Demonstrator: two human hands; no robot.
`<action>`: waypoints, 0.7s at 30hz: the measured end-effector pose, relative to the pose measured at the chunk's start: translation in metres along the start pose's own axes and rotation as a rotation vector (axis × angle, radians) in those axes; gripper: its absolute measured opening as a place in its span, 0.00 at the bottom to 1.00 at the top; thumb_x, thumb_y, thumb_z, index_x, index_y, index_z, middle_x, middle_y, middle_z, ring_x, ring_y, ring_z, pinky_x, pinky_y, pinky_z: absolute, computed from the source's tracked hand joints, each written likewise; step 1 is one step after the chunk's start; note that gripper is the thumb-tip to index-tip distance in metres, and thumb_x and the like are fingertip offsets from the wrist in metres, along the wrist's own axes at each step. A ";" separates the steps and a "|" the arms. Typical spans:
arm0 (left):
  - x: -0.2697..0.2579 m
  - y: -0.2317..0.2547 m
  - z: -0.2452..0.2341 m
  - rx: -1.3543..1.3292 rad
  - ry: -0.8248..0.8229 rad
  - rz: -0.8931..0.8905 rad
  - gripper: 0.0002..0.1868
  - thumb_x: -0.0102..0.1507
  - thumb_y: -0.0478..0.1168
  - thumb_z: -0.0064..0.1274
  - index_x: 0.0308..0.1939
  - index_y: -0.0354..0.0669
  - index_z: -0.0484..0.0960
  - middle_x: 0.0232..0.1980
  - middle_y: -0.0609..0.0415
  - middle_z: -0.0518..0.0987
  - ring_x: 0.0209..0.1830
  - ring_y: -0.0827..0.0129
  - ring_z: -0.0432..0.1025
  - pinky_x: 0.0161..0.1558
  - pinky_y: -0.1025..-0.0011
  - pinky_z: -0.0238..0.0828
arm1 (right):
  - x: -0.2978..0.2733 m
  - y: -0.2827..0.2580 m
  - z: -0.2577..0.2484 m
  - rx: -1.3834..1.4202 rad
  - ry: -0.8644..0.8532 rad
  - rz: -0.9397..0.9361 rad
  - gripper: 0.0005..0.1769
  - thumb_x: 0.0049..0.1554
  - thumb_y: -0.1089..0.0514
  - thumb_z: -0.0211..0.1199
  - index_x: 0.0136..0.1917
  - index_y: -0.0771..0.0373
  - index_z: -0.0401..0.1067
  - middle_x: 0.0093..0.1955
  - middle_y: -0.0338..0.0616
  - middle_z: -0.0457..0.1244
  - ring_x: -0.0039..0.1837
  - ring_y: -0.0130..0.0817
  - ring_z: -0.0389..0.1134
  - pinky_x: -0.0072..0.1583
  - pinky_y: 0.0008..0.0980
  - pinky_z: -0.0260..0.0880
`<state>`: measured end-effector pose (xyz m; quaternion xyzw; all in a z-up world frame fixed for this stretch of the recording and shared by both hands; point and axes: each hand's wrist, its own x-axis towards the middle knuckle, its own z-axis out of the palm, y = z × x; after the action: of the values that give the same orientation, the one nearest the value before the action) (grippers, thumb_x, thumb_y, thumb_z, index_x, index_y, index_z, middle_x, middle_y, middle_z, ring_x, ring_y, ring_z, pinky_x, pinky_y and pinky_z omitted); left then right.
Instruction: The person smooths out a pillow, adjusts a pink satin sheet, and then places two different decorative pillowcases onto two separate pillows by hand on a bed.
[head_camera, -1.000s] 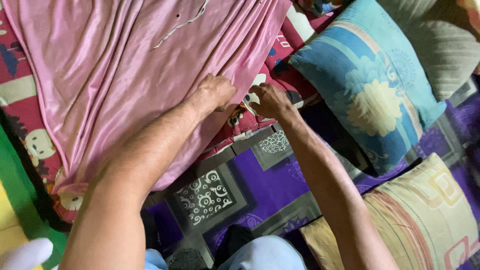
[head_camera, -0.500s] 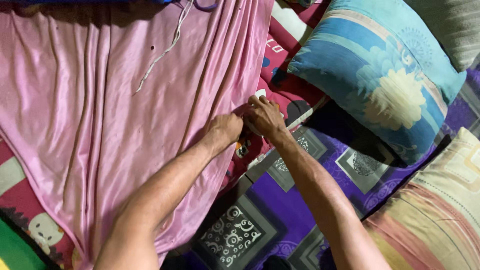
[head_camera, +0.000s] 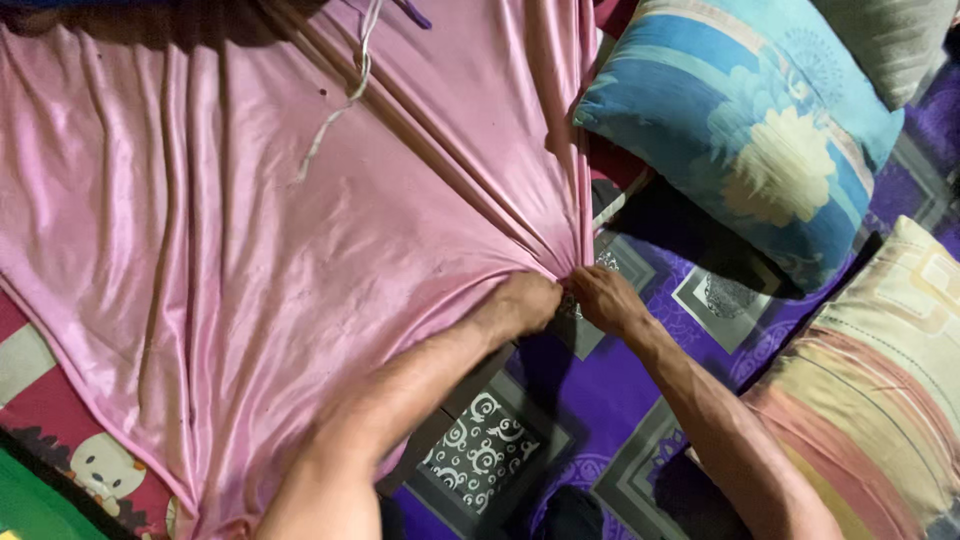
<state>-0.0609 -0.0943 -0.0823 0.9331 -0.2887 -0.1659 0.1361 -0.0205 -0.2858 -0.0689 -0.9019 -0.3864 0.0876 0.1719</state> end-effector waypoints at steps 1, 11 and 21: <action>-0.001 0.005 0.001 0.002 0.000 -0.020 0.10 0.62 0.38 0.49 0.40 0.39 0.84 0.42 0.42 0.84 0.43 0.52 0.80 0.43 0.53 0.79 | -0.006 -0.002 -0.001 0.023 -0.009 0.055 0.09 0.62 0.55 0.57 0.48 0.62 0.73 0.46 0.49 0.67 0.52 0.49 0.68 0.55 0.46 0.69; -0.075 -0.014 -0.034 0.016 0.140 -0.044 0.11 0.64 0.39 0.51 0.47 0.38 0.81 0.46 0.42 0.81 0.47 0.51 0.78 0.42 0.52 0.78 | 0.038 -0.069 -0.054 -0.288 -0.274 0.256 0.25 0.58 0.48 0.63 0.65 0.58 0.68 0.61 0.47 0.64 0.63 0.46 0.67 0.58 0.41 0.72; -0.214 -0.042 -0.015 0.128 -0.299 -0.402 0.25 0.65 0.57 0.54 0.44 0.34 0.82 0.39 0.49 0.83 0.33 0.65 0.78 0.31 0.64 0.77 | 0.056 -0.153 0.018 -0.216 -0.176 -0.307 0.24 0.51 0.48 0.70 0.61 0.49 0.78 0.60 0.40 0.69 0.57 0.38 0.67 0.57 0.40 0.72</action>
<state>-0.2006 0.0667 -0.0340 0.9436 -0.1245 -0.3069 -0.0030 -0.0891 -0.1428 -0.0292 -0.8345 -0.5401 0.0967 0.0513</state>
